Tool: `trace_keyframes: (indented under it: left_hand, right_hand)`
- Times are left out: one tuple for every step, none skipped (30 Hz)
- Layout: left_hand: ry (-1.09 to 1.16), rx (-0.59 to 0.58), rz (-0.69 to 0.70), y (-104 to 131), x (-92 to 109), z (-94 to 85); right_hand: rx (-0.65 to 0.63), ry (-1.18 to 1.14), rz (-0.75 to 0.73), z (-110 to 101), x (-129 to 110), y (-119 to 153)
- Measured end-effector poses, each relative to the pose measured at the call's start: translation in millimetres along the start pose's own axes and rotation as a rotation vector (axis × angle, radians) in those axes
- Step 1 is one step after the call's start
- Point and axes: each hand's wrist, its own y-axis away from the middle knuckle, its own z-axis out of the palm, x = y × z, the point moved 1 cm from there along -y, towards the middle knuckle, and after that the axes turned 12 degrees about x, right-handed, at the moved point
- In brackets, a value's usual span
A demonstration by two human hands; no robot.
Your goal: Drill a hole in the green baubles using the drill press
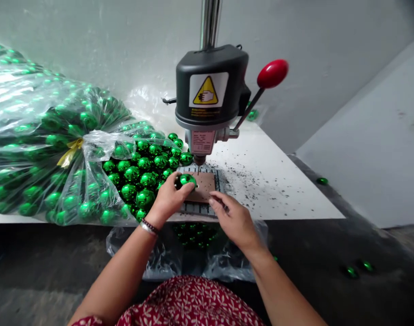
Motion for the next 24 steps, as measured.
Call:
trace_keyframes:
  left_hand:
    - [-0.035, 0.012, -0.011, -8, 0, 1.7]
    - [-0.054, 0.011, -0.019, -14, 0, 4.1]
    - [-0.065, -0.007, -0.033, -20, -2, 7.1]
    - [-0.066, -0.015, -0.049, -25, -4, 10.2]
    - [-0.061, -0.015, -0.054, -28, -7, 13.4]
    - [-0.054, -0.018, -0.054, -31, -9, 16.4]
    - [-0.046, -0.019, -0.049, -32, -11, 19.3]
    - [-0.043, -0.021, -0.039, -33, -11, 21.8]
    - [-0.047, -0.023, -0.028, -32, -12, 24.0]
    - [-0.058, -0.024, -0.017, -32, -11, 25.6]
    - [-0.074, -0.021, -0.004, -31, -10, 26.8]
    - [-0.092, -0.016, 0.011, -29, -9, 27.5]
    - [-0.110, -0.013, 0.028, -28, -7, 27.8]
    - [-0.127, -0.019, 0.046, -26, -5, 27.8]
    - [-0.142, -0.030, 0.062, -25, -4, 27.5]
    - [-0.158, -0.043, 0.077, -23, -2, 27.1]
    - [-0.174, -0.052, 0.091, -22, -2, 26.7]
    - [-0.191, -0.060, 0.108, -21, -1, 26.4]
    - [-0.206, -0.060, 0.129, -20, -2, 26.4]
    - [-0.221, -0.056, 0.157, -20, -3, 26.6]
    - [-0.233, -0.050, 0.191, -20, -4, 27.2]
    - [-0.242, -0.044, 0.228, -20, -6, 28.0]
    - [-0.246, -0.038, 0.260, -21, -8, 29.1]
    - [-0.245, -0.037, 0.282, -22, -10, 30.3]
  right_hand:
    - [0.009, -0.001, 0.014, -3, 3, 0]
    - [0.017, -0.003, 0.027, -7, 5, 0]
    - [0.023, -0.004, 0.040, -10, 8, 1]
    - [0.029, -0.005, 0.051, -13, 10, 3]
    - [0.033, -0.005, 0.062, -16, 12, 4]
    - [0.036, -0.006, 0.072, -19, 13, 6]
    - [0.038, -0.006, 0.080, -21, 14, 8]
    - [0.040, -0.007, 0.087, -23, 15, 9]
    - [0.041, -0.009, 0.092, -24, 16, 10]
    - [0.041, -0.011, 0.096, -26, 17, 11]
    - [0.041, -0.012, 0.100, -27, 17, 12]
    - [0.041, -0.014, 0.103, -28, 18, 12]
    - [0.039, -0.015, 0.106, -28, 19, 13]
    - [0.038, -0.017, 0.109, -29, 20, 13]
    - [0.037, -0.017, 0.112, -29, 21, 14]
    - [0.036, -0.018, 0.114, -29, 22, 14]
    - [0.035, -0.017, 0.116, -29, 22, 15]
    - [0.033, -0.017, 0.117, -29, 23, 15]
    - [0.032, -0.016, 0.117, -30, 23, 16]
    - [0.029, -0.015, 0.116, -30, 22, 16]
    - [0.025, -0.014, 0.114, -30, 21, 15]
    - [0.021, -0.014, 0.110, -29, 20, 14]
    - [0.016, -0.015, 0.104, -29, 18, 12]
    - [0.009, -0.014, 0.097, -27, 16, 9]
